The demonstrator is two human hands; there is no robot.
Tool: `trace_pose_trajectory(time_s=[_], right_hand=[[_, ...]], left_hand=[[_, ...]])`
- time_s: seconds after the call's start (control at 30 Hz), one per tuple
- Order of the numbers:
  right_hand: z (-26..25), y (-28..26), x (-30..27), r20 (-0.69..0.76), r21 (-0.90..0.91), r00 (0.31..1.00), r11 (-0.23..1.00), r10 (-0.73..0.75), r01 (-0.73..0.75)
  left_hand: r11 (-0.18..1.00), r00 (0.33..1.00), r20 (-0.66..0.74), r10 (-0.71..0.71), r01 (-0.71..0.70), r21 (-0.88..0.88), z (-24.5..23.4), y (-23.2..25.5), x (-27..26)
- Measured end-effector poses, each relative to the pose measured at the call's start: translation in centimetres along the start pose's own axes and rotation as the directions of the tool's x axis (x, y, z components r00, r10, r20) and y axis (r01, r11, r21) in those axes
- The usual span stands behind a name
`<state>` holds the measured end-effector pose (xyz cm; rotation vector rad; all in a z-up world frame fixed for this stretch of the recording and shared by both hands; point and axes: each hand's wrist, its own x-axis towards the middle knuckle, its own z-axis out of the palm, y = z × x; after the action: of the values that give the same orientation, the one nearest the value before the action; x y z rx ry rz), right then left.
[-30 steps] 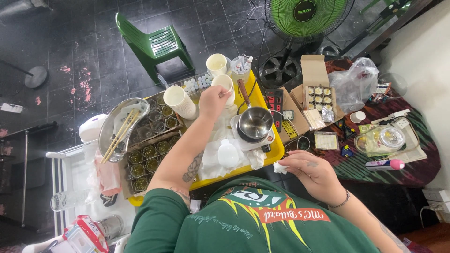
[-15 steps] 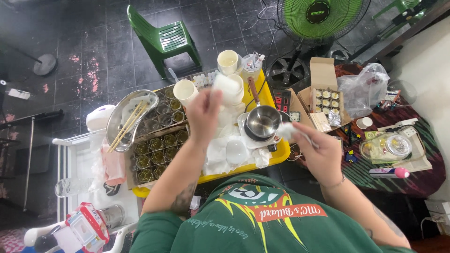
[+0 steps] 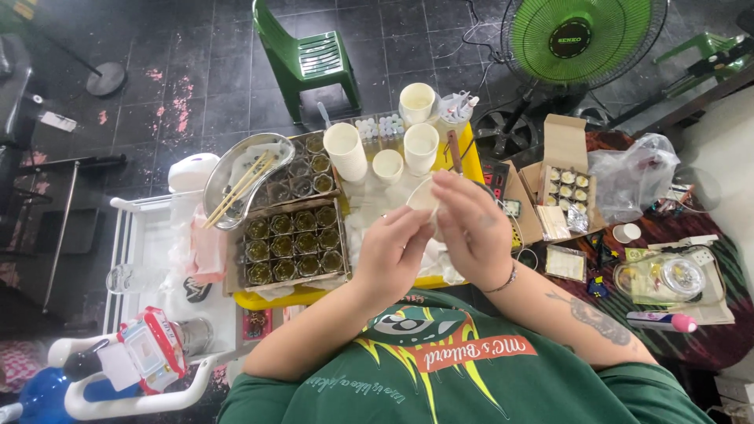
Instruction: Cleaning the inside of small white cups using a wipe.
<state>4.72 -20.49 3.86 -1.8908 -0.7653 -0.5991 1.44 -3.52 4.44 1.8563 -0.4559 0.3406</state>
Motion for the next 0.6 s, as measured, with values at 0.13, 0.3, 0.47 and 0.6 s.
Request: trace_pose_trajectory(time_s=[0.13, 0.3, 0.47, 0.6], right_hand=[[-0.2, 0.8, 0.0, 0.15, 0.427, 0.915, 0.811, 0.373, -0.401], [-0.5, 1.3, -0.3, 0.476, 0.853, 0.803, 0.034, 0.359, -0.521], [-1.1, -0.9, -0.5, 0.19, 0.639, 0.912, 0.66, 0.364, -0.396], [-0.3, -0.9, -0.5, 0.162, -0.327, 0.917, 0.857, -0.365, 0.398]], left_hand=[[0.993, 0.994, 0.015, 0.109, -0.11, 0.037, -0.6, -0.5, -0.5], [0.929, 0.927, 0.072, 0.369, -0.366, -0.048, -1.6, -0.1, -0.2], [0.989, 0.989, 0.046, 0.138, -0.135, -0.065, -0.4, -1.9, -1.5], [0.935, 0.985, 0.022, -0.173, 0.171, -0.312, 1.4, -3.5, -2.2]])
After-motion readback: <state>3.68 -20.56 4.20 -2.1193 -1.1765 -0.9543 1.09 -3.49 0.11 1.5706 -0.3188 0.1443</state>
